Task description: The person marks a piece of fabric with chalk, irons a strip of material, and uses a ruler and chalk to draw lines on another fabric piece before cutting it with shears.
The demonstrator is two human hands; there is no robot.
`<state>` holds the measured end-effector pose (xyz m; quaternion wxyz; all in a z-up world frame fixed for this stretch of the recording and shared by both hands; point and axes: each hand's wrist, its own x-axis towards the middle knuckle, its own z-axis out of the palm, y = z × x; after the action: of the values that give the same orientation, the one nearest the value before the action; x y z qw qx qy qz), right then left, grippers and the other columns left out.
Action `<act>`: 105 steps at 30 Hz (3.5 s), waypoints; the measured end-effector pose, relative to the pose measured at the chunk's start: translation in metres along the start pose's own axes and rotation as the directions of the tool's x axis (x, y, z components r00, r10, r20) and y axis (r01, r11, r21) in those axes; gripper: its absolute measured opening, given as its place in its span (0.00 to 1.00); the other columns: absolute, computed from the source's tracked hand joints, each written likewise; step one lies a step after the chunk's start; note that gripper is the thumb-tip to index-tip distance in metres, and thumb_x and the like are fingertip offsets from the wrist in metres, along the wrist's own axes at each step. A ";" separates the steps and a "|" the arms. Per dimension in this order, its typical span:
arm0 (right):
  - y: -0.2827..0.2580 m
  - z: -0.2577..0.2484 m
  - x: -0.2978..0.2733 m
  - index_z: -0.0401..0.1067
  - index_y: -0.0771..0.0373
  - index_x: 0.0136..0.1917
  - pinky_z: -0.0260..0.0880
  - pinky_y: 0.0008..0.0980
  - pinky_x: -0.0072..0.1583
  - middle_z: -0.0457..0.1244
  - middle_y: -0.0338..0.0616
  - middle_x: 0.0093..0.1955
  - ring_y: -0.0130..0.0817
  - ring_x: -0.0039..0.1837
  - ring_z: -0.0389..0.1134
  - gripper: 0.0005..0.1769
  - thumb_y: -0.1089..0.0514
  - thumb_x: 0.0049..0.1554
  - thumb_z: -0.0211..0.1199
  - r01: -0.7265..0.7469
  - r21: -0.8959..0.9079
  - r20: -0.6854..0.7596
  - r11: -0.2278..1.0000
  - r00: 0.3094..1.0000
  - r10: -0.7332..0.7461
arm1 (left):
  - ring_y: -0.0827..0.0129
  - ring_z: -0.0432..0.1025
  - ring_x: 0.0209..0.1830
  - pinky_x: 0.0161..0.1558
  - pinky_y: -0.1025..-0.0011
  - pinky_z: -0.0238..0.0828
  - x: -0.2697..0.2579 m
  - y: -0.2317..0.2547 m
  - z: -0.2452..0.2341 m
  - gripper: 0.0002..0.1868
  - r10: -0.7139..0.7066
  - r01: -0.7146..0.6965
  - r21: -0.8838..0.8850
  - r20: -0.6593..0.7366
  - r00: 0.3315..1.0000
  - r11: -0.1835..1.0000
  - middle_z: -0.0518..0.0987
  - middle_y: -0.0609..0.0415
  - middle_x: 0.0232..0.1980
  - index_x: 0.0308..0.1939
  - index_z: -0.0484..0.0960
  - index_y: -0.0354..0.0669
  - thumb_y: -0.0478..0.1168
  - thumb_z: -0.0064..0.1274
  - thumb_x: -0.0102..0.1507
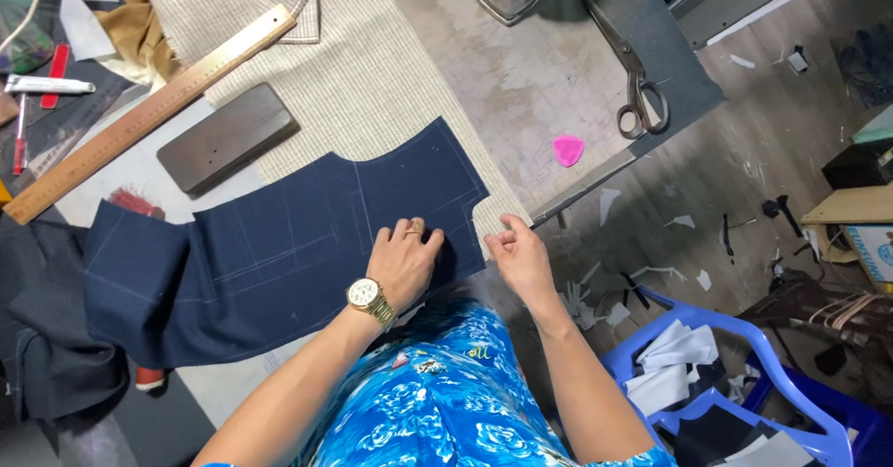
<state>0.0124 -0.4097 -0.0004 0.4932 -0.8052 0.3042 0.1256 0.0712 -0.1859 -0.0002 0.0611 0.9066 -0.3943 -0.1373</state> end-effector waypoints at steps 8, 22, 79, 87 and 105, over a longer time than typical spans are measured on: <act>-0.025 0.019 0.020 0.75 0.66 0.62 0.76 0.39 0.52 0.73 0.53 0.49 0.42 0.53 0.76 0.19 0.53 0.63 0.65 0.334 -0.209 -0.163 0.919 0.915 -0.369 | 0.55 0.71 0.48 0.42 0.60 0.63 0.010 0.005 0.009 0.20 -0.081 0.077 -0.029 -0.232 0.969 0.997 0.77 0.46 0.47 0.57 0.77 0.51 0.44 0.56 0.61; -0.037 0.083 0.071 0.74 0.62 0.60 0.52 0.52 0.77 0.59 0.54 0.77 0.49 0.77 0.58 0.15 0.53 0.69 0.53 0.681 -0.693 0.106 0.237 0.422 -0.900 | 0.60 0.76 0.37 0.31 0.63 0.73 -0.087 -0.158 0.020 0.17 -0.637 0.827 0.020 -0.626 0.449 0.563 0.76 0.53 0.38 0.55 0.83 0.58 0.52 0.55 0.63; 0.046 -0.222 -0.005 0.66 0.64 0.65 0.69 0.35 0.29 0.61 0.49 0.27 0.35 0.24 0.64 0.18 0.57 0.64 0.60 -0.379 -0.115 0.642 0.918 0.677 0.360 | 0.44 0.69 0.65 0.65 0.45 0.67 0.041 0.017 -0.003 0.15 -0.405 0.391 -0.156 -0.572 0.713 0.907 0.72 0.40 0.63 0.55 0.78 0.44 0.38 0.55 0.65; 0.053 -0.202 -0.049 0.60 0.53 0.74 0.73 0.25 0.39 0.58 0.34 0.35 0.21 0.33 0.63 0.39 0.31 0.58 0.52 -0.196 -0.256 0.818 0.947 0.477 0.320 | 0.43 0.67 0.69 0.71 0.46 0.60 0.042 0.020 0.000 0.16 -0.429 0.401 -0.177 -0.546 0.720 0.899 0.71 0.39 0.67 0.59 0.77 0.45 0.39 0.51 0.68; 0.052 -0.123 -0.056 0.50 0.51 0.81 0.64 0.29 0.36 0.50 0.35 0.34 0.26 0.33 0.56 0.51 0.29 0.51 0.58 -0.417 -0.287 0.666 0.862 0.560 0.493 | 0.45 0.67 0.69 0.72 0.48 0.59 0.041 0.016 0.003 0.17 -0.441 0.401 -0.197 -0.531 0.724 0.895 0.72 0.39 0.67 0.60 0.79 0.45 0.39 0.52 0.67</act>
<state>-0.0755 -0.5132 0.0498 0.4827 -0.6065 0.2767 0.5680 0.0858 -0.2266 -0.0073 0.1726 0.9689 -0.1373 0.1121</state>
